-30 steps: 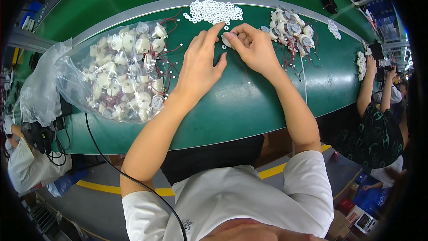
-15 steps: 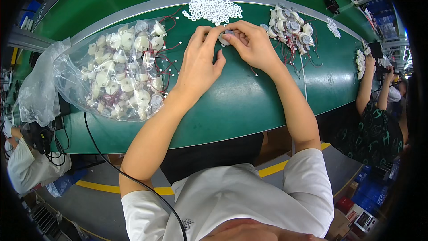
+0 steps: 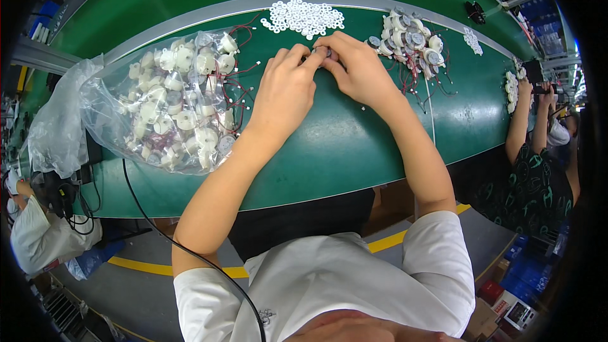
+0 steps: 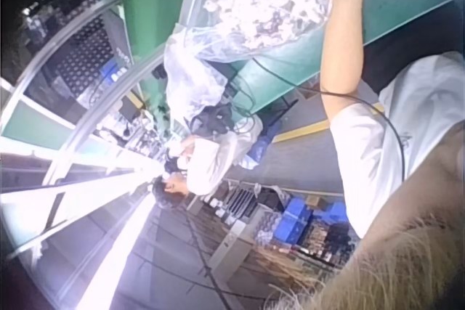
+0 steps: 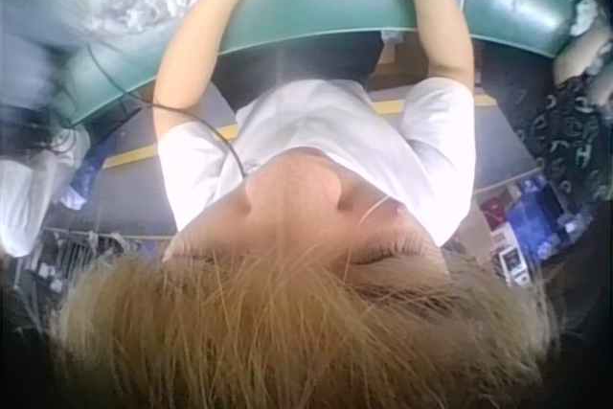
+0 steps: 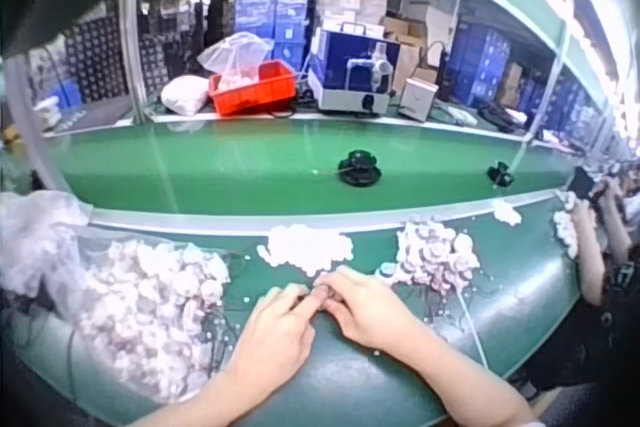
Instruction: Manually assemble small white electrical components on an assembly line by inserting small parts into a housing.
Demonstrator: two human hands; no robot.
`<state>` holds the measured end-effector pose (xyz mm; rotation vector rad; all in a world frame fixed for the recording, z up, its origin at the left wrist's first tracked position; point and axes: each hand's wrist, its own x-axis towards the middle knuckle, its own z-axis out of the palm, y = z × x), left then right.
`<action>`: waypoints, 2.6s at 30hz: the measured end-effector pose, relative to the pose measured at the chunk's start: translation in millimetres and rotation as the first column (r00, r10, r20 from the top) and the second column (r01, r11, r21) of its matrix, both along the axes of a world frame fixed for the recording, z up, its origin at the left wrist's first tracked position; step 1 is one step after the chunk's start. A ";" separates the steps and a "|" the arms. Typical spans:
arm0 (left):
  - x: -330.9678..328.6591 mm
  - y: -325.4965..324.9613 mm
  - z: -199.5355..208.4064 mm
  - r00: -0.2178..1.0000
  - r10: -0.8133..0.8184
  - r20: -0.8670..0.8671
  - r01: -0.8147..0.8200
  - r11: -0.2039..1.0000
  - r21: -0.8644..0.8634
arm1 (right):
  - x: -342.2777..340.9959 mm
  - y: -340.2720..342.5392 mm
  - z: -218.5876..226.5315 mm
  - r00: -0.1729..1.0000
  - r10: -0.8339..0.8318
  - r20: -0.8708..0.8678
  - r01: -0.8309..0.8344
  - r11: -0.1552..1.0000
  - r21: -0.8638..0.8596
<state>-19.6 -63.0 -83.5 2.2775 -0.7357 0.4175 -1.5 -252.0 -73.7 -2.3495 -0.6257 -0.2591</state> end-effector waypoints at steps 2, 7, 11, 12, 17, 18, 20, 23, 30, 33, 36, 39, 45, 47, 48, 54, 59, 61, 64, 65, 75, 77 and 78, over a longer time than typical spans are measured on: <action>-0.1 3.8 0.5 1.000 0.004 0.028 -0.007 0.995 0.101 | -6.5 7.2 -0.9 0.997 -0.009 0.082 0.012 0.999 -0.041; -1.3 8.9 2.5 0.999 0.006 0.047 -0.015 0.981 0.193 | -9.3 9.1 -5.5 0.996 -0.036 0.085 0.035 0.999 0.006; -5.0 12.6 10.8 0.993 0.026 0.113 -0.056 0.959 0.276 | -12.2 6.3 -3.8 0.998 -0.058 0.033 0.057 0.998 0.027; -6.3 15.9 11.5 0.987 0.025 0.158 -0.070 0.955 0.288 | -14.7 5.5 -4.6 0.996 -0.074 0.046 0.074 0.997 0.002; -8.4 58.1 33.3 0.920 0.284 0.269 -0.376 0.832 0.408 | -37.0 -23.6 14.5 0.965 -0.241 0.108 0.247 0.967 -0.053; -6.2 68.9 31.0 0.913 0.311 0.264 -0.401 0.802 0.443 | -39.4 -33.4 21.9 0.946 -0.294 0.138 0.301 0.953 -0.033; -4.0 76.4 26.5 0.896 0.301 0.326 -0.434 0.748 0.502 | -45.2 -58.9 40.5 0.867 -0.448 0.217 0.463 0.886 -0.018; -5.2 69.1 20.9 0.869 0.282 0.408 -0.490 0.608 0.624 | -45.7 -99.3 62.7 0.725 -0.646 0.239 0.677 0.732 -0.076; 11.8 59.1 10.8 0.830 0.215 0.514 -0.554 0.418 0.720 | -30.7 -133.3 55.5 0.735 -0.668 0.114 0.672 0.696 -0.252; 17.3 67.6 17.2 0.875 0.197 0.442 -0.480 0.474 0.738 | -12.9 -143.3 47.8 0.712 -0.692 0.120 0.699 0.682 -0.214; 13.2 89.1 40.5 0.958 0.193 0.211 -0.286 0.658 0.696 | 2.2 -148.8 38.4 0.709 -0.693 0.131 0.705 0.686 -0.180; -1.2 85.7 82.3 0.972 0.232 0.036 -0.217 0.827 0.518 | 7.3 -151.9 39.0 0.702 -0.670 0.241 0.710 0.686 -0.158; -6.3 77.6 101.8 0.959 0.274 0.074 -0.284 0.907 0.310 | 23.2 -96.0 70.9 0.786 -0.513 0.346 0.391 0.845 0.364; -14.2 67.7 116.3 0.963 0.268 0.016 -0.266 0.947 0.179 | 19.7 -58.0 67.7 0.872 -0.286 0.397 0.140 0.923 0.358; -16.9 62.1 123.5 0.967 0.250 -0.047 -0.246 0.966 0.077 | 15.9 -39.7 61.6 0.908 -0.188 0.374 0.038 0.927 0.372; 7.0 30.4 82.6 0.768 -0.310 -0.560 -0.010 0.869 -0.494 | -17.1 14.2 8.6 0.966 0.171 0.193 -0.238 0.876 0.419; 16.6 -1.1 19.1 0.633 -0.490 -0.600 -0.210 0.637 -0.742 | -1.8 -13.7 -5.1 0.984 0.111 -0.139 -0.019 0.844 0.536; 5.8 -10.5 8.7 0.779 -0.378 -0.500 -0.106 0.707 -0.699 | 4.2 -21.9 -7.0 0.972 0.127 -0.197 -0.002 0.845 0.534; 0.8 -12.3 4.3 0.944 -0.068 -0.324 -0.046 0.942 -0.332 | 4.3 -31.1 5.3 0.991 0.075 -0.112 -0.025 0.917 0.398; 1.9 -10.4 -1.7 0.981 -0.006 -0.193 -0.037 0.975 -0.218 | 3.9 -34.6 13.8 0.990 0.089 -0.111 -0.046 0.939 0.342; 6.9 -20.5 -3.5 0.998 0.056 -0.016 -0.055 0.998 0.033 | -0.9 -47.7 33.2 0.957 0.163 -0.239 -0.143 0.985 0.098; 9.2 -20.6 -7.4 0.998 0.046 0.031 -0.047 0.999 0.015 | 1.6 -46.6 21.6 0.972 0.139 -0.189 -0.129 0.990 0.063; 10.9 -20.6 -9.9 0.997 0.045 0.055 -0.045 0.999 0.005 | 3.0 -44.2 16.3 0.977 0.122 -0.174 -0.112 0.991 0.068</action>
